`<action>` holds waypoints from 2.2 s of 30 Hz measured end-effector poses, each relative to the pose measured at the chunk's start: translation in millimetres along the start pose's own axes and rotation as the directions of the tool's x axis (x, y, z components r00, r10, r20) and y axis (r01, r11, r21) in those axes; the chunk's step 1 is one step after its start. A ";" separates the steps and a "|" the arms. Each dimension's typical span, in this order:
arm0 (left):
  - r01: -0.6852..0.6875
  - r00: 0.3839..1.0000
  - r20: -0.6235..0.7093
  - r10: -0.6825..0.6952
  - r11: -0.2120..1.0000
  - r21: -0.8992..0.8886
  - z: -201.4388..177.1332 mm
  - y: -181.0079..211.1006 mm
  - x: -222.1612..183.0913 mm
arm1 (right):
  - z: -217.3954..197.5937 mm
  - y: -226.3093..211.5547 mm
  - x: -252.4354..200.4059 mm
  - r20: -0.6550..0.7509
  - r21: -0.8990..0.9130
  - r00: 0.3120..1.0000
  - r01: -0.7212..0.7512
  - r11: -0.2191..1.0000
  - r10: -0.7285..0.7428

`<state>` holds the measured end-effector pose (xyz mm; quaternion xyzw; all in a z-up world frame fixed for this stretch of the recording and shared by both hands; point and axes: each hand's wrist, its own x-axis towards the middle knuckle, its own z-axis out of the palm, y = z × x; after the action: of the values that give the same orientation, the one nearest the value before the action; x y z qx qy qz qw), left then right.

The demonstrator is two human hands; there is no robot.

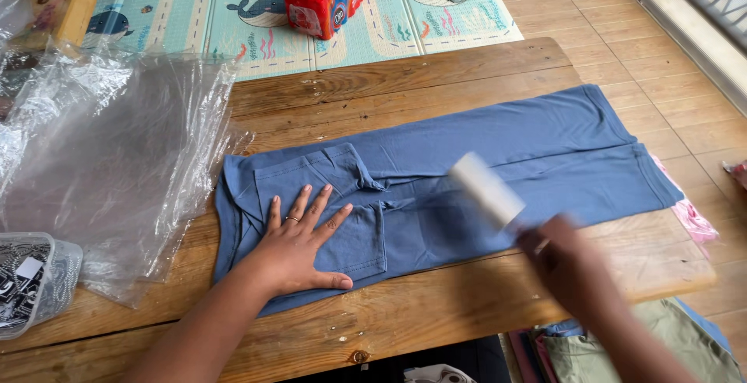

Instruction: The person cleans a blue shirt with a lint roller, folds the shirt into a square, and attaches a clothing tag to the collar area by hand.

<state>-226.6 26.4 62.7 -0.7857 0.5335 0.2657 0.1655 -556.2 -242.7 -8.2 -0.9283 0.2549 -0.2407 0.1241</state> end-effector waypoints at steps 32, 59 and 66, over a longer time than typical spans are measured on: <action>-0.026 0.999 -0.035 0.026 1.000 0.008 13.8 -16.7 10.6 | -22.9 30.2 -37.2 0.023 0.047 0.872 -0.490 0.871 0.489; -0.029 0.999 -0.026 0.028 0.999 -0.019 18.6 -32.1 12.9 | -54.8 98.1 -35.6 -0.093 -0.099 0.671 -0.741 0.664 0.735; 0.000 1.000 0.014 0.000 1.000 -0.010 13.9 -31.8 8.7 | -62.2 221.6 -37.8 -0.067 0.525 0.834 -0.437 0.730 0.548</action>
<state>-198.0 39.4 45.6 -0.7846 0.5312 0.2738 0.1652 -708.0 -415.2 -47.9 -0.7316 0.4357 -0.3552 0.3856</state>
